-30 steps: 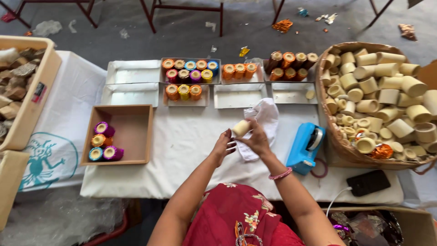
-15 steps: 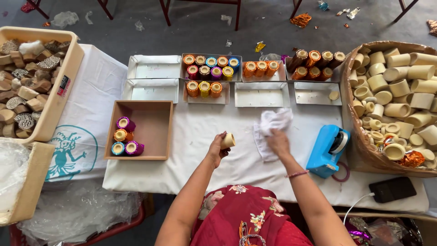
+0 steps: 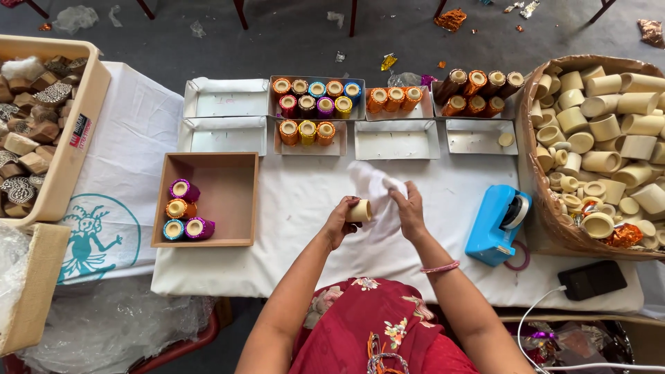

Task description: Wrapping small cylinders in foil and securing them with tape.

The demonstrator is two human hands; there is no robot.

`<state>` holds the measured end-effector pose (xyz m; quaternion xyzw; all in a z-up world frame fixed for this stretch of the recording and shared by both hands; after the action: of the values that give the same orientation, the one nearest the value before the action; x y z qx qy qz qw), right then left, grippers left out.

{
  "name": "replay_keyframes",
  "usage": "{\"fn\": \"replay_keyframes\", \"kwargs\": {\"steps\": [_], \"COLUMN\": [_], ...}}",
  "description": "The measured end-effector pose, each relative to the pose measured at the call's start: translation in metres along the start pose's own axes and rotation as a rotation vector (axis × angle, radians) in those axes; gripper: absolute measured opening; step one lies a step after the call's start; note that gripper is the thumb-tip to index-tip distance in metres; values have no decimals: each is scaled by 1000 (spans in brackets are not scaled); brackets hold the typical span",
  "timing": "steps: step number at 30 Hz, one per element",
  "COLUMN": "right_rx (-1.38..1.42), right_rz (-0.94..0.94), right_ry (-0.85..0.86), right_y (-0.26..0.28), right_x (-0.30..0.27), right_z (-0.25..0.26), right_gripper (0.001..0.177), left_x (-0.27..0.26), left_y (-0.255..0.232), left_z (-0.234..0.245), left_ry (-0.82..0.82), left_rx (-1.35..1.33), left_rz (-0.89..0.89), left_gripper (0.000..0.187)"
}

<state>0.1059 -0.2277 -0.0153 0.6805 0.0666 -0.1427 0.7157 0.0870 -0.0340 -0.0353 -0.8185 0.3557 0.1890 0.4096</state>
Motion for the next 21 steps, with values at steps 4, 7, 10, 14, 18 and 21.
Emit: {"fn": "replay_keyframes", "kwargs": {"steps": [4, 7, 10, 14, 18, 21], "right_rx": [-101, -381, -640, -850, -733, -79], "right_rz": [154, 519, 818, 950, 788, 234], "right_ry": [-197, -85, 73, 153, 55, 68], "right_y": [36, 93, 128, 139, 73, -16], "right_x": [-25, -60, -83, -91, -58, -2], "right_z": [-12, -39, -59, -65, -42, -17], "right_gripper": [27, 18, 26, 43, 34, 25], "left_x": [20, 19, 15, 36, 5, -6], "left_y": [6, -1, -3, 15, -11, -35], "left_z": [5, 3, 6, 21, -9, -23], "left_ry": [-38, -80, -113, -62, -212, -324], "left_rx": [12, -59, -54, 192, 394, 573], "left_rz": [-41, -23, 41, 32, -124, -448], "left_gripper": [32, 42, 54, 47, 44, 47]}}
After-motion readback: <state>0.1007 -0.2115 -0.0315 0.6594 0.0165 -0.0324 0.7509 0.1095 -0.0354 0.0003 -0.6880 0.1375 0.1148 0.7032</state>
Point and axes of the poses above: each hand's wrist, its own x-axis towards the middle knuckle, its own z-axis out of the back of the hand, y = z × x, the point moved 8 cm from there along x, towards the middle knuckle, and after that the axes turned 10 degrees about -x, right-handed, at the moved point
